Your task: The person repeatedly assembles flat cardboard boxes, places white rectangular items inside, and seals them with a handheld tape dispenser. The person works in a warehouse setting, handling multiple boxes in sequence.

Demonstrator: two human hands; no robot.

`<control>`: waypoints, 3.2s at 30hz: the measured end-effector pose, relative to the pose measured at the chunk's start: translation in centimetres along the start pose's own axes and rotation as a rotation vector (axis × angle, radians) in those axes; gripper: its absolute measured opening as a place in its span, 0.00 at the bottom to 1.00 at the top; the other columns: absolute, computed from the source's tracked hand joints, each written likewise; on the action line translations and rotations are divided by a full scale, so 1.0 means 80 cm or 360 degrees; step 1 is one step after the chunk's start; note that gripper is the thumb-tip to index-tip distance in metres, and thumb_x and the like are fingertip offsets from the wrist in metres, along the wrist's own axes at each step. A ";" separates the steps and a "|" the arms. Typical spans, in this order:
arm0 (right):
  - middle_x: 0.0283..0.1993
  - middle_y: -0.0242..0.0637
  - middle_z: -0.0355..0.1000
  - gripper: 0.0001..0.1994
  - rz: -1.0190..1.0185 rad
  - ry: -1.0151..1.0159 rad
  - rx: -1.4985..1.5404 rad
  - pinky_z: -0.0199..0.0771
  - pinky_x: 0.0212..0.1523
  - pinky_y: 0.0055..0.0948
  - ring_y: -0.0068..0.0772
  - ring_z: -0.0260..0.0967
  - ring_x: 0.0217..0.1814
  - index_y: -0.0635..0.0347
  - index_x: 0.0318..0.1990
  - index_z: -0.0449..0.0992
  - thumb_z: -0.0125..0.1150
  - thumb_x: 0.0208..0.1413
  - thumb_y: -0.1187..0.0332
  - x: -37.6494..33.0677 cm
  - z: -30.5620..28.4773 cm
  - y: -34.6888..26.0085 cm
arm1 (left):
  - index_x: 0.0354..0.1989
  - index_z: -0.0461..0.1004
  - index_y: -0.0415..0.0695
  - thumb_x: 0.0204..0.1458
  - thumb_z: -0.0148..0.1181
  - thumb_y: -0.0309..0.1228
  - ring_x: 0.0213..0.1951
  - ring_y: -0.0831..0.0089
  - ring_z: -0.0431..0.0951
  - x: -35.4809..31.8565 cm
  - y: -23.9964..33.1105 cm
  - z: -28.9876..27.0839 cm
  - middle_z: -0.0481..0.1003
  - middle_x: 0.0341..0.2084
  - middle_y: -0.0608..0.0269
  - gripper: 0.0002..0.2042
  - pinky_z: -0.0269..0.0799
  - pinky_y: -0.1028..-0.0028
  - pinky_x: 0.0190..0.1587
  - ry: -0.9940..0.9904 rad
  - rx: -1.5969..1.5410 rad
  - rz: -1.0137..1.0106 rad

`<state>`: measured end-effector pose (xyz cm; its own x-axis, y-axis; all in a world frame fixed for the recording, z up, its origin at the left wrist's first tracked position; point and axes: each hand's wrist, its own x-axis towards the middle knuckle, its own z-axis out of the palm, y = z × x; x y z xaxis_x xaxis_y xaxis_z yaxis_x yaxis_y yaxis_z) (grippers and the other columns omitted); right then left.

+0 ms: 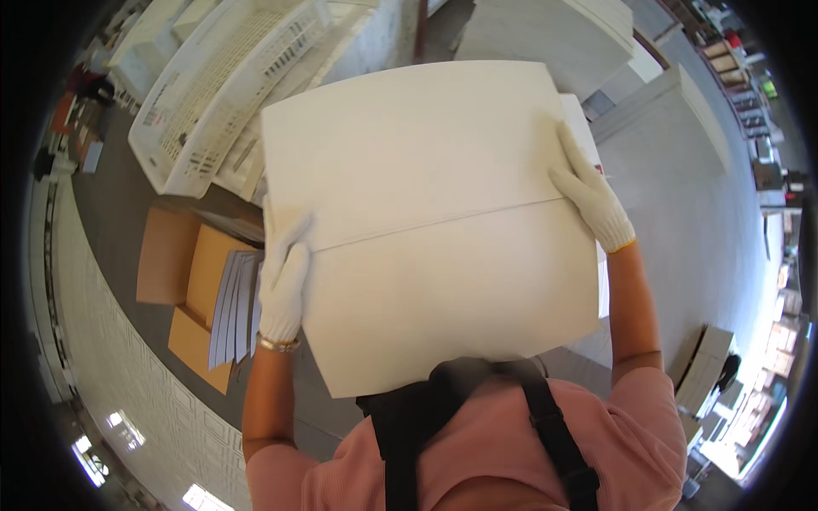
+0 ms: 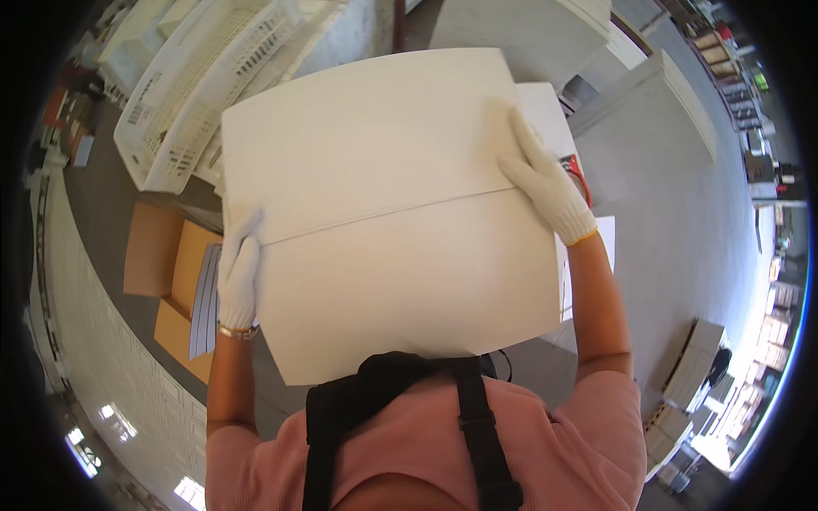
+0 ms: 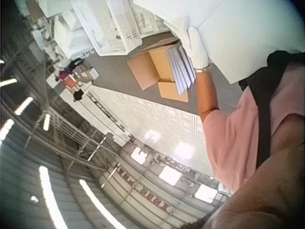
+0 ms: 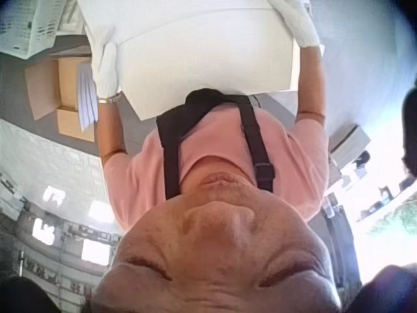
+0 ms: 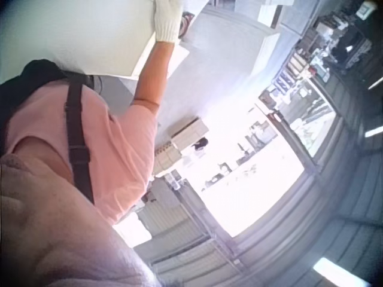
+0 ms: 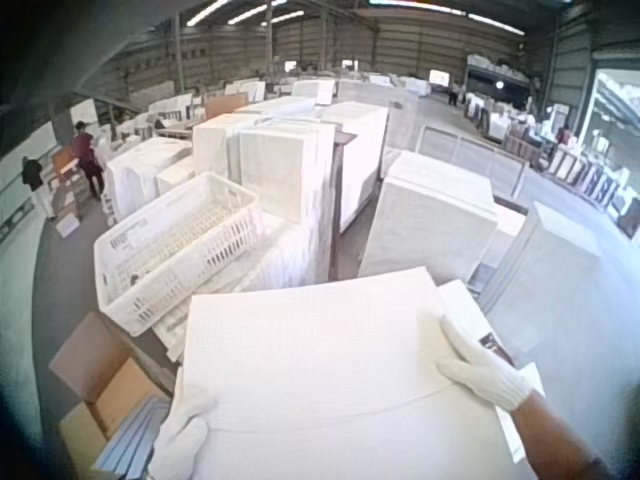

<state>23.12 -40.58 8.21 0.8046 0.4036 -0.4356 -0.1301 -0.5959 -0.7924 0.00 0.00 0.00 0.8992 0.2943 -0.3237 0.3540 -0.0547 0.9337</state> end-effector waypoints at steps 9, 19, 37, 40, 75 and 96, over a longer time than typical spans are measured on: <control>0.85 0.52 0.47 0.48 -0.0009 0.0609 0.0321 0.55 0.79 0.37 0.46 0.47 0.86 0.55 0.83 0.49 0.65 0.62 0.47 0.143 -0.065 0.155 | 0.70 0.68 0.32 0.69 0.47 0.29 0.76 0.60 0.59 0.071 0.038 -0.053 0.62 0.76 0.49 0.24 0.52 0.62 0.77 0.0345 0.0127 0.0158; 0.81 0.68 0.47 0.44 0.0551 0.0774 -0.0772 0.56 0.77 0.51 0.77 0.39 0.82 0.49 0.70 0.74 0.70 0.35 0.58 0.201 -0.115 0.481 | 0.67 0.73 0.34 0.69 0.51 0.29 0.73 0.66 0.63 0.080 0.060 -0.051 0.67 0.71 0.53 0.21 0.55 0.67 0.75 0.0229 0.0322 0.0073; 0.56 0.33 0.76 0.41 -0.1023 0.0291 0.0002 0.73 0.59 0.29 0.27 0.74 0.56 0.60 0.71 0.72 0.70 0.41 0.74 0.064 0.062 -0.140 | 0.63 0.79 0.42 0.65 0.56 0.34 0.79 0.60 0.56 0.098 0.042 -0.060 0.51 0.81 0.45 0.20 0.53 0.67 0.77 0.0119 0.0403 0.0711; 0.52 0.41 0.75 0.42 -0.1371 0.0167 -0.0756 0.72 0.57 0.35 0.41 0.73 0.53 0.55 0.69 0.75 0.72 0.35 0.76 0.083 0.104 -0.142 | 0.64 0.79 0.45 0.65 0.56 0.36 0.80 0.59 0.54 0.099 0.040 -0.064 0.46 0.82 0.43 0.21 0.53 0.65 0.77 0.0055 0.0374 0.0557; 0.35 0.38 0.71 0.40 -0.1545 -0.0140 -0.1668 0.76 0.35 0.39 0.44 0.73 0.34 0.33 0.62 0.82 0.73 0.33 0.72 0.065 0.156 -0.221 | 0.27 0.75 0.47 0.63 0.63 0.41 0.23 0.86 0.66 0.093 0.055 -0.147 0.72 0.23 0.75 0.14 0.59 0.81 0.26 -0.0329 -0.0368 -0.0157; 0.35 0.37 0.70 0.38 -0.1263 -0.0145 -0.2085 0.73 0.35 0.41 0.45 0.72 0.36 0.29 0.61 0.81 0.71 0.35 0.71 0.061 0.201 -0.246 | 0.38 0.80 0.41 0.67 0.54 0.53 0.32 0.64 0.78 0.150 -0.134 -0.074 0.78 0.28 0.59 0.24 0.74 0.69 0.36 -0.0022 0.0273 0.0380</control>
<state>20.32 -15.74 14.83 0.3743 0.9137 -0.1580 0.9273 -0.3671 0.0734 5.47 9.76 -12.98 0.9653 0.2409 -0.1008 0.1689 -0.2818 0.9445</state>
